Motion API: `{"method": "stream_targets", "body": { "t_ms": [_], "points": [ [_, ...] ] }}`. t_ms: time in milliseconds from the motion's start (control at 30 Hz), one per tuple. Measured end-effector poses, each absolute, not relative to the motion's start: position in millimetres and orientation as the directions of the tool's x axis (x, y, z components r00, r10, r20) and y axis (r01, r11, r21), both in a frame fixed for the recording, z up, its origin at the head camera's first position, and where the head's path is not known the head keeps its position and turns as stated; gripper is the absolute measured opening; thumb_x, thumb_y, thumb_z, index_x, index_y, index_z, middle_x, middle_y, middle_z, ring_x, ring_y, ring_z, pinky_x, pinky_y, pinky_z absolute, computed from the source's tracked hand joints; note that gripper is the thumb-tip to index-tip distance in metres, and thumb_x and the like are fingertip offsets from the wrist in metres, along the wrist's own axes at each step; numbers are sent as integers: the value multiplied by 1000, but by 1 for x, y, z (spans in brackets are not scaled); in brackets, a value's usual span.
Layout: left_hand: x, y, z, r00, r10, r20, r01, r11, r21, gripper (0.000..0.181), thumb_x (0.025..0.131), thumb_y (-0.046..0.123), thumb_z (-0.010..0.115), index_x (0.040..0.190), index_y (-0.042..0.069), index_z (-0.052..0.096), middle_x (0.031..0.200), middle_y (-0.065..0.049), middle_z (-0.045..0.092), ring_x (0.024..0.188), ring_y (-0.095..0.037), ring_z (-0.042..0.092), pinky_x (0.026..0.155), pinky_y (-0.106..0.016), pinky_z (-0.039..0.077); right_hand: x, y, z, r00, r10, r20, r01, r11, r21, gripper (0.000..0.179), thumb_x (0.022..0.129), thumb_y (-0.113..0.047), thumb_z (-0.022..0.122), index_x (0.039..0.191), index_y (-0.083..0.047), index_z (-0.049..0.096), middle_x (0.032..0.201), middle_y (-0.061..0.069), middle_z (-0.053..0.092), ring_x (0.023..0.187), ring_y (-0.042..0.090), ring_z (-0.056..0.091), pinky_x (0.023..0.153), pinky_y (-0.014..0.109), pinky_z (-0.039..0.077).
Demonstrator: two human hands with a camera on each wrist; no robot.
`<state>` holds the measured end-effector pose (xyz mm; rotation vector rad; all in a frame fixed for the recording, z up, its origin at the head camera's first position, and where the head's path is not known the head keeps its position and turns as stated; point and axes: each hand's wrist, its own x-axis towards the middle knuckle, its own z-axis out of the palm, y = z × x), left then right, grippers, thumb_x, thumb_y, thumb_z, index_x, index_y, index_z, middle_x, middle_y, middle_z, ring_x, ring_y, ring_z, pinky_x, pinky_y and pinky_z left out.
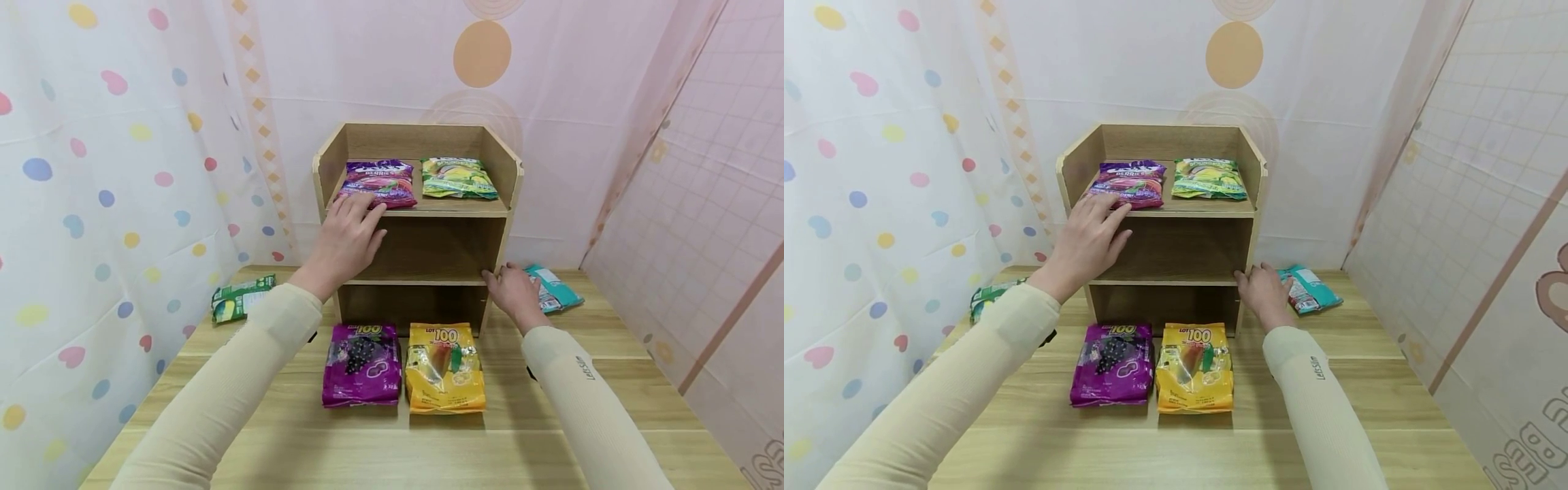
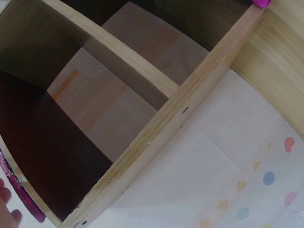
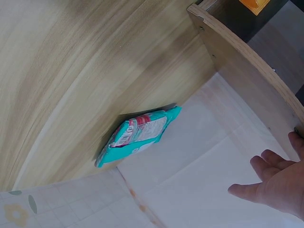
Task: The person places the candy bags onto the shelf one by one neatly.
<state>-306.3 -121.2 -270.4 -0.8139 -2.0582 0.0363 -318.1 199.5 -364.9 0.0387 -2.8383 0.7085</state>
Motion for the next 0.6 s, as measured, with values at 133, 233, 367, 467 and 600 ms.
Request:
{"method": "stream_targets", "body": {
  "t_ms": [133, 233, 367, 467, 600],
  "points": [
    [-306, -121, -273, -324, 595, 735, 544, 753, -370, 42, 96, 26, 66, 130, 2, 63, 131, -18, 59, 121, -34, 54, 109, -47, 38, -318, 199, -365, -975, 31, 222, -78, 883, -463, 61, 105, -41, 38, 135, 11, 51, 154, 28, 32, 140, 49, 28, 109, 73, 5],
    [-306, -120, -274, -333, 605, 723, 541, 751, -379, 42, 96, 28, 65, 131, 5, 63, 133, -17, 60, 123, -34, 54, 109, -50, 37, -318, 199, -365, -974, 32, 224, -77, 883, -463, 61, 105, -40, 38, 134, 12, 51, 154, 28, 31, 140, 50, 28, 109, 73, 5],
    [-306, -119, -276, -352, 597, 721, 536, 760, -367, 42, 96, 29, 65, 132, 6, 62, 134, -17, 59, 123, -34, 54, 110, -51, 36, -318, 200, -366, -975, 27, 223, -80, 885, -458, 61, 106, -40, 37, 135, 12, 51, 154, 29, 31, 140, 50, 27, 109, 74, 5],
    [-306, -118, -276, -352, 592, 725, 534, 763, -363, 42, 96, 29, 65, 132, 7, 62, 134, -18, 59, 123, -34, 54, 110, -52, 36, -318, 200, -366, -974, 25, 223, -81, 888, -453, 62, 106, -41, 37, 136, 13, 49, 154, 29, 31, 140, 50, 27, 108, 74, 5],
    [-307, -116, -276, -359, 588, 724, 528, 768, -362, 43, 96, 29, 65, 133, 7, 62, 134, -18, 59, 122, -35, 55, 109, -53, 36, -317, 199, -365, -975, 25, 221, -80, 888, -452, 62, 106, -41, 37, 136, 12, 49, 154, 29, 31, 140, 51, 27, 108, 74, 5]
  ]
}}
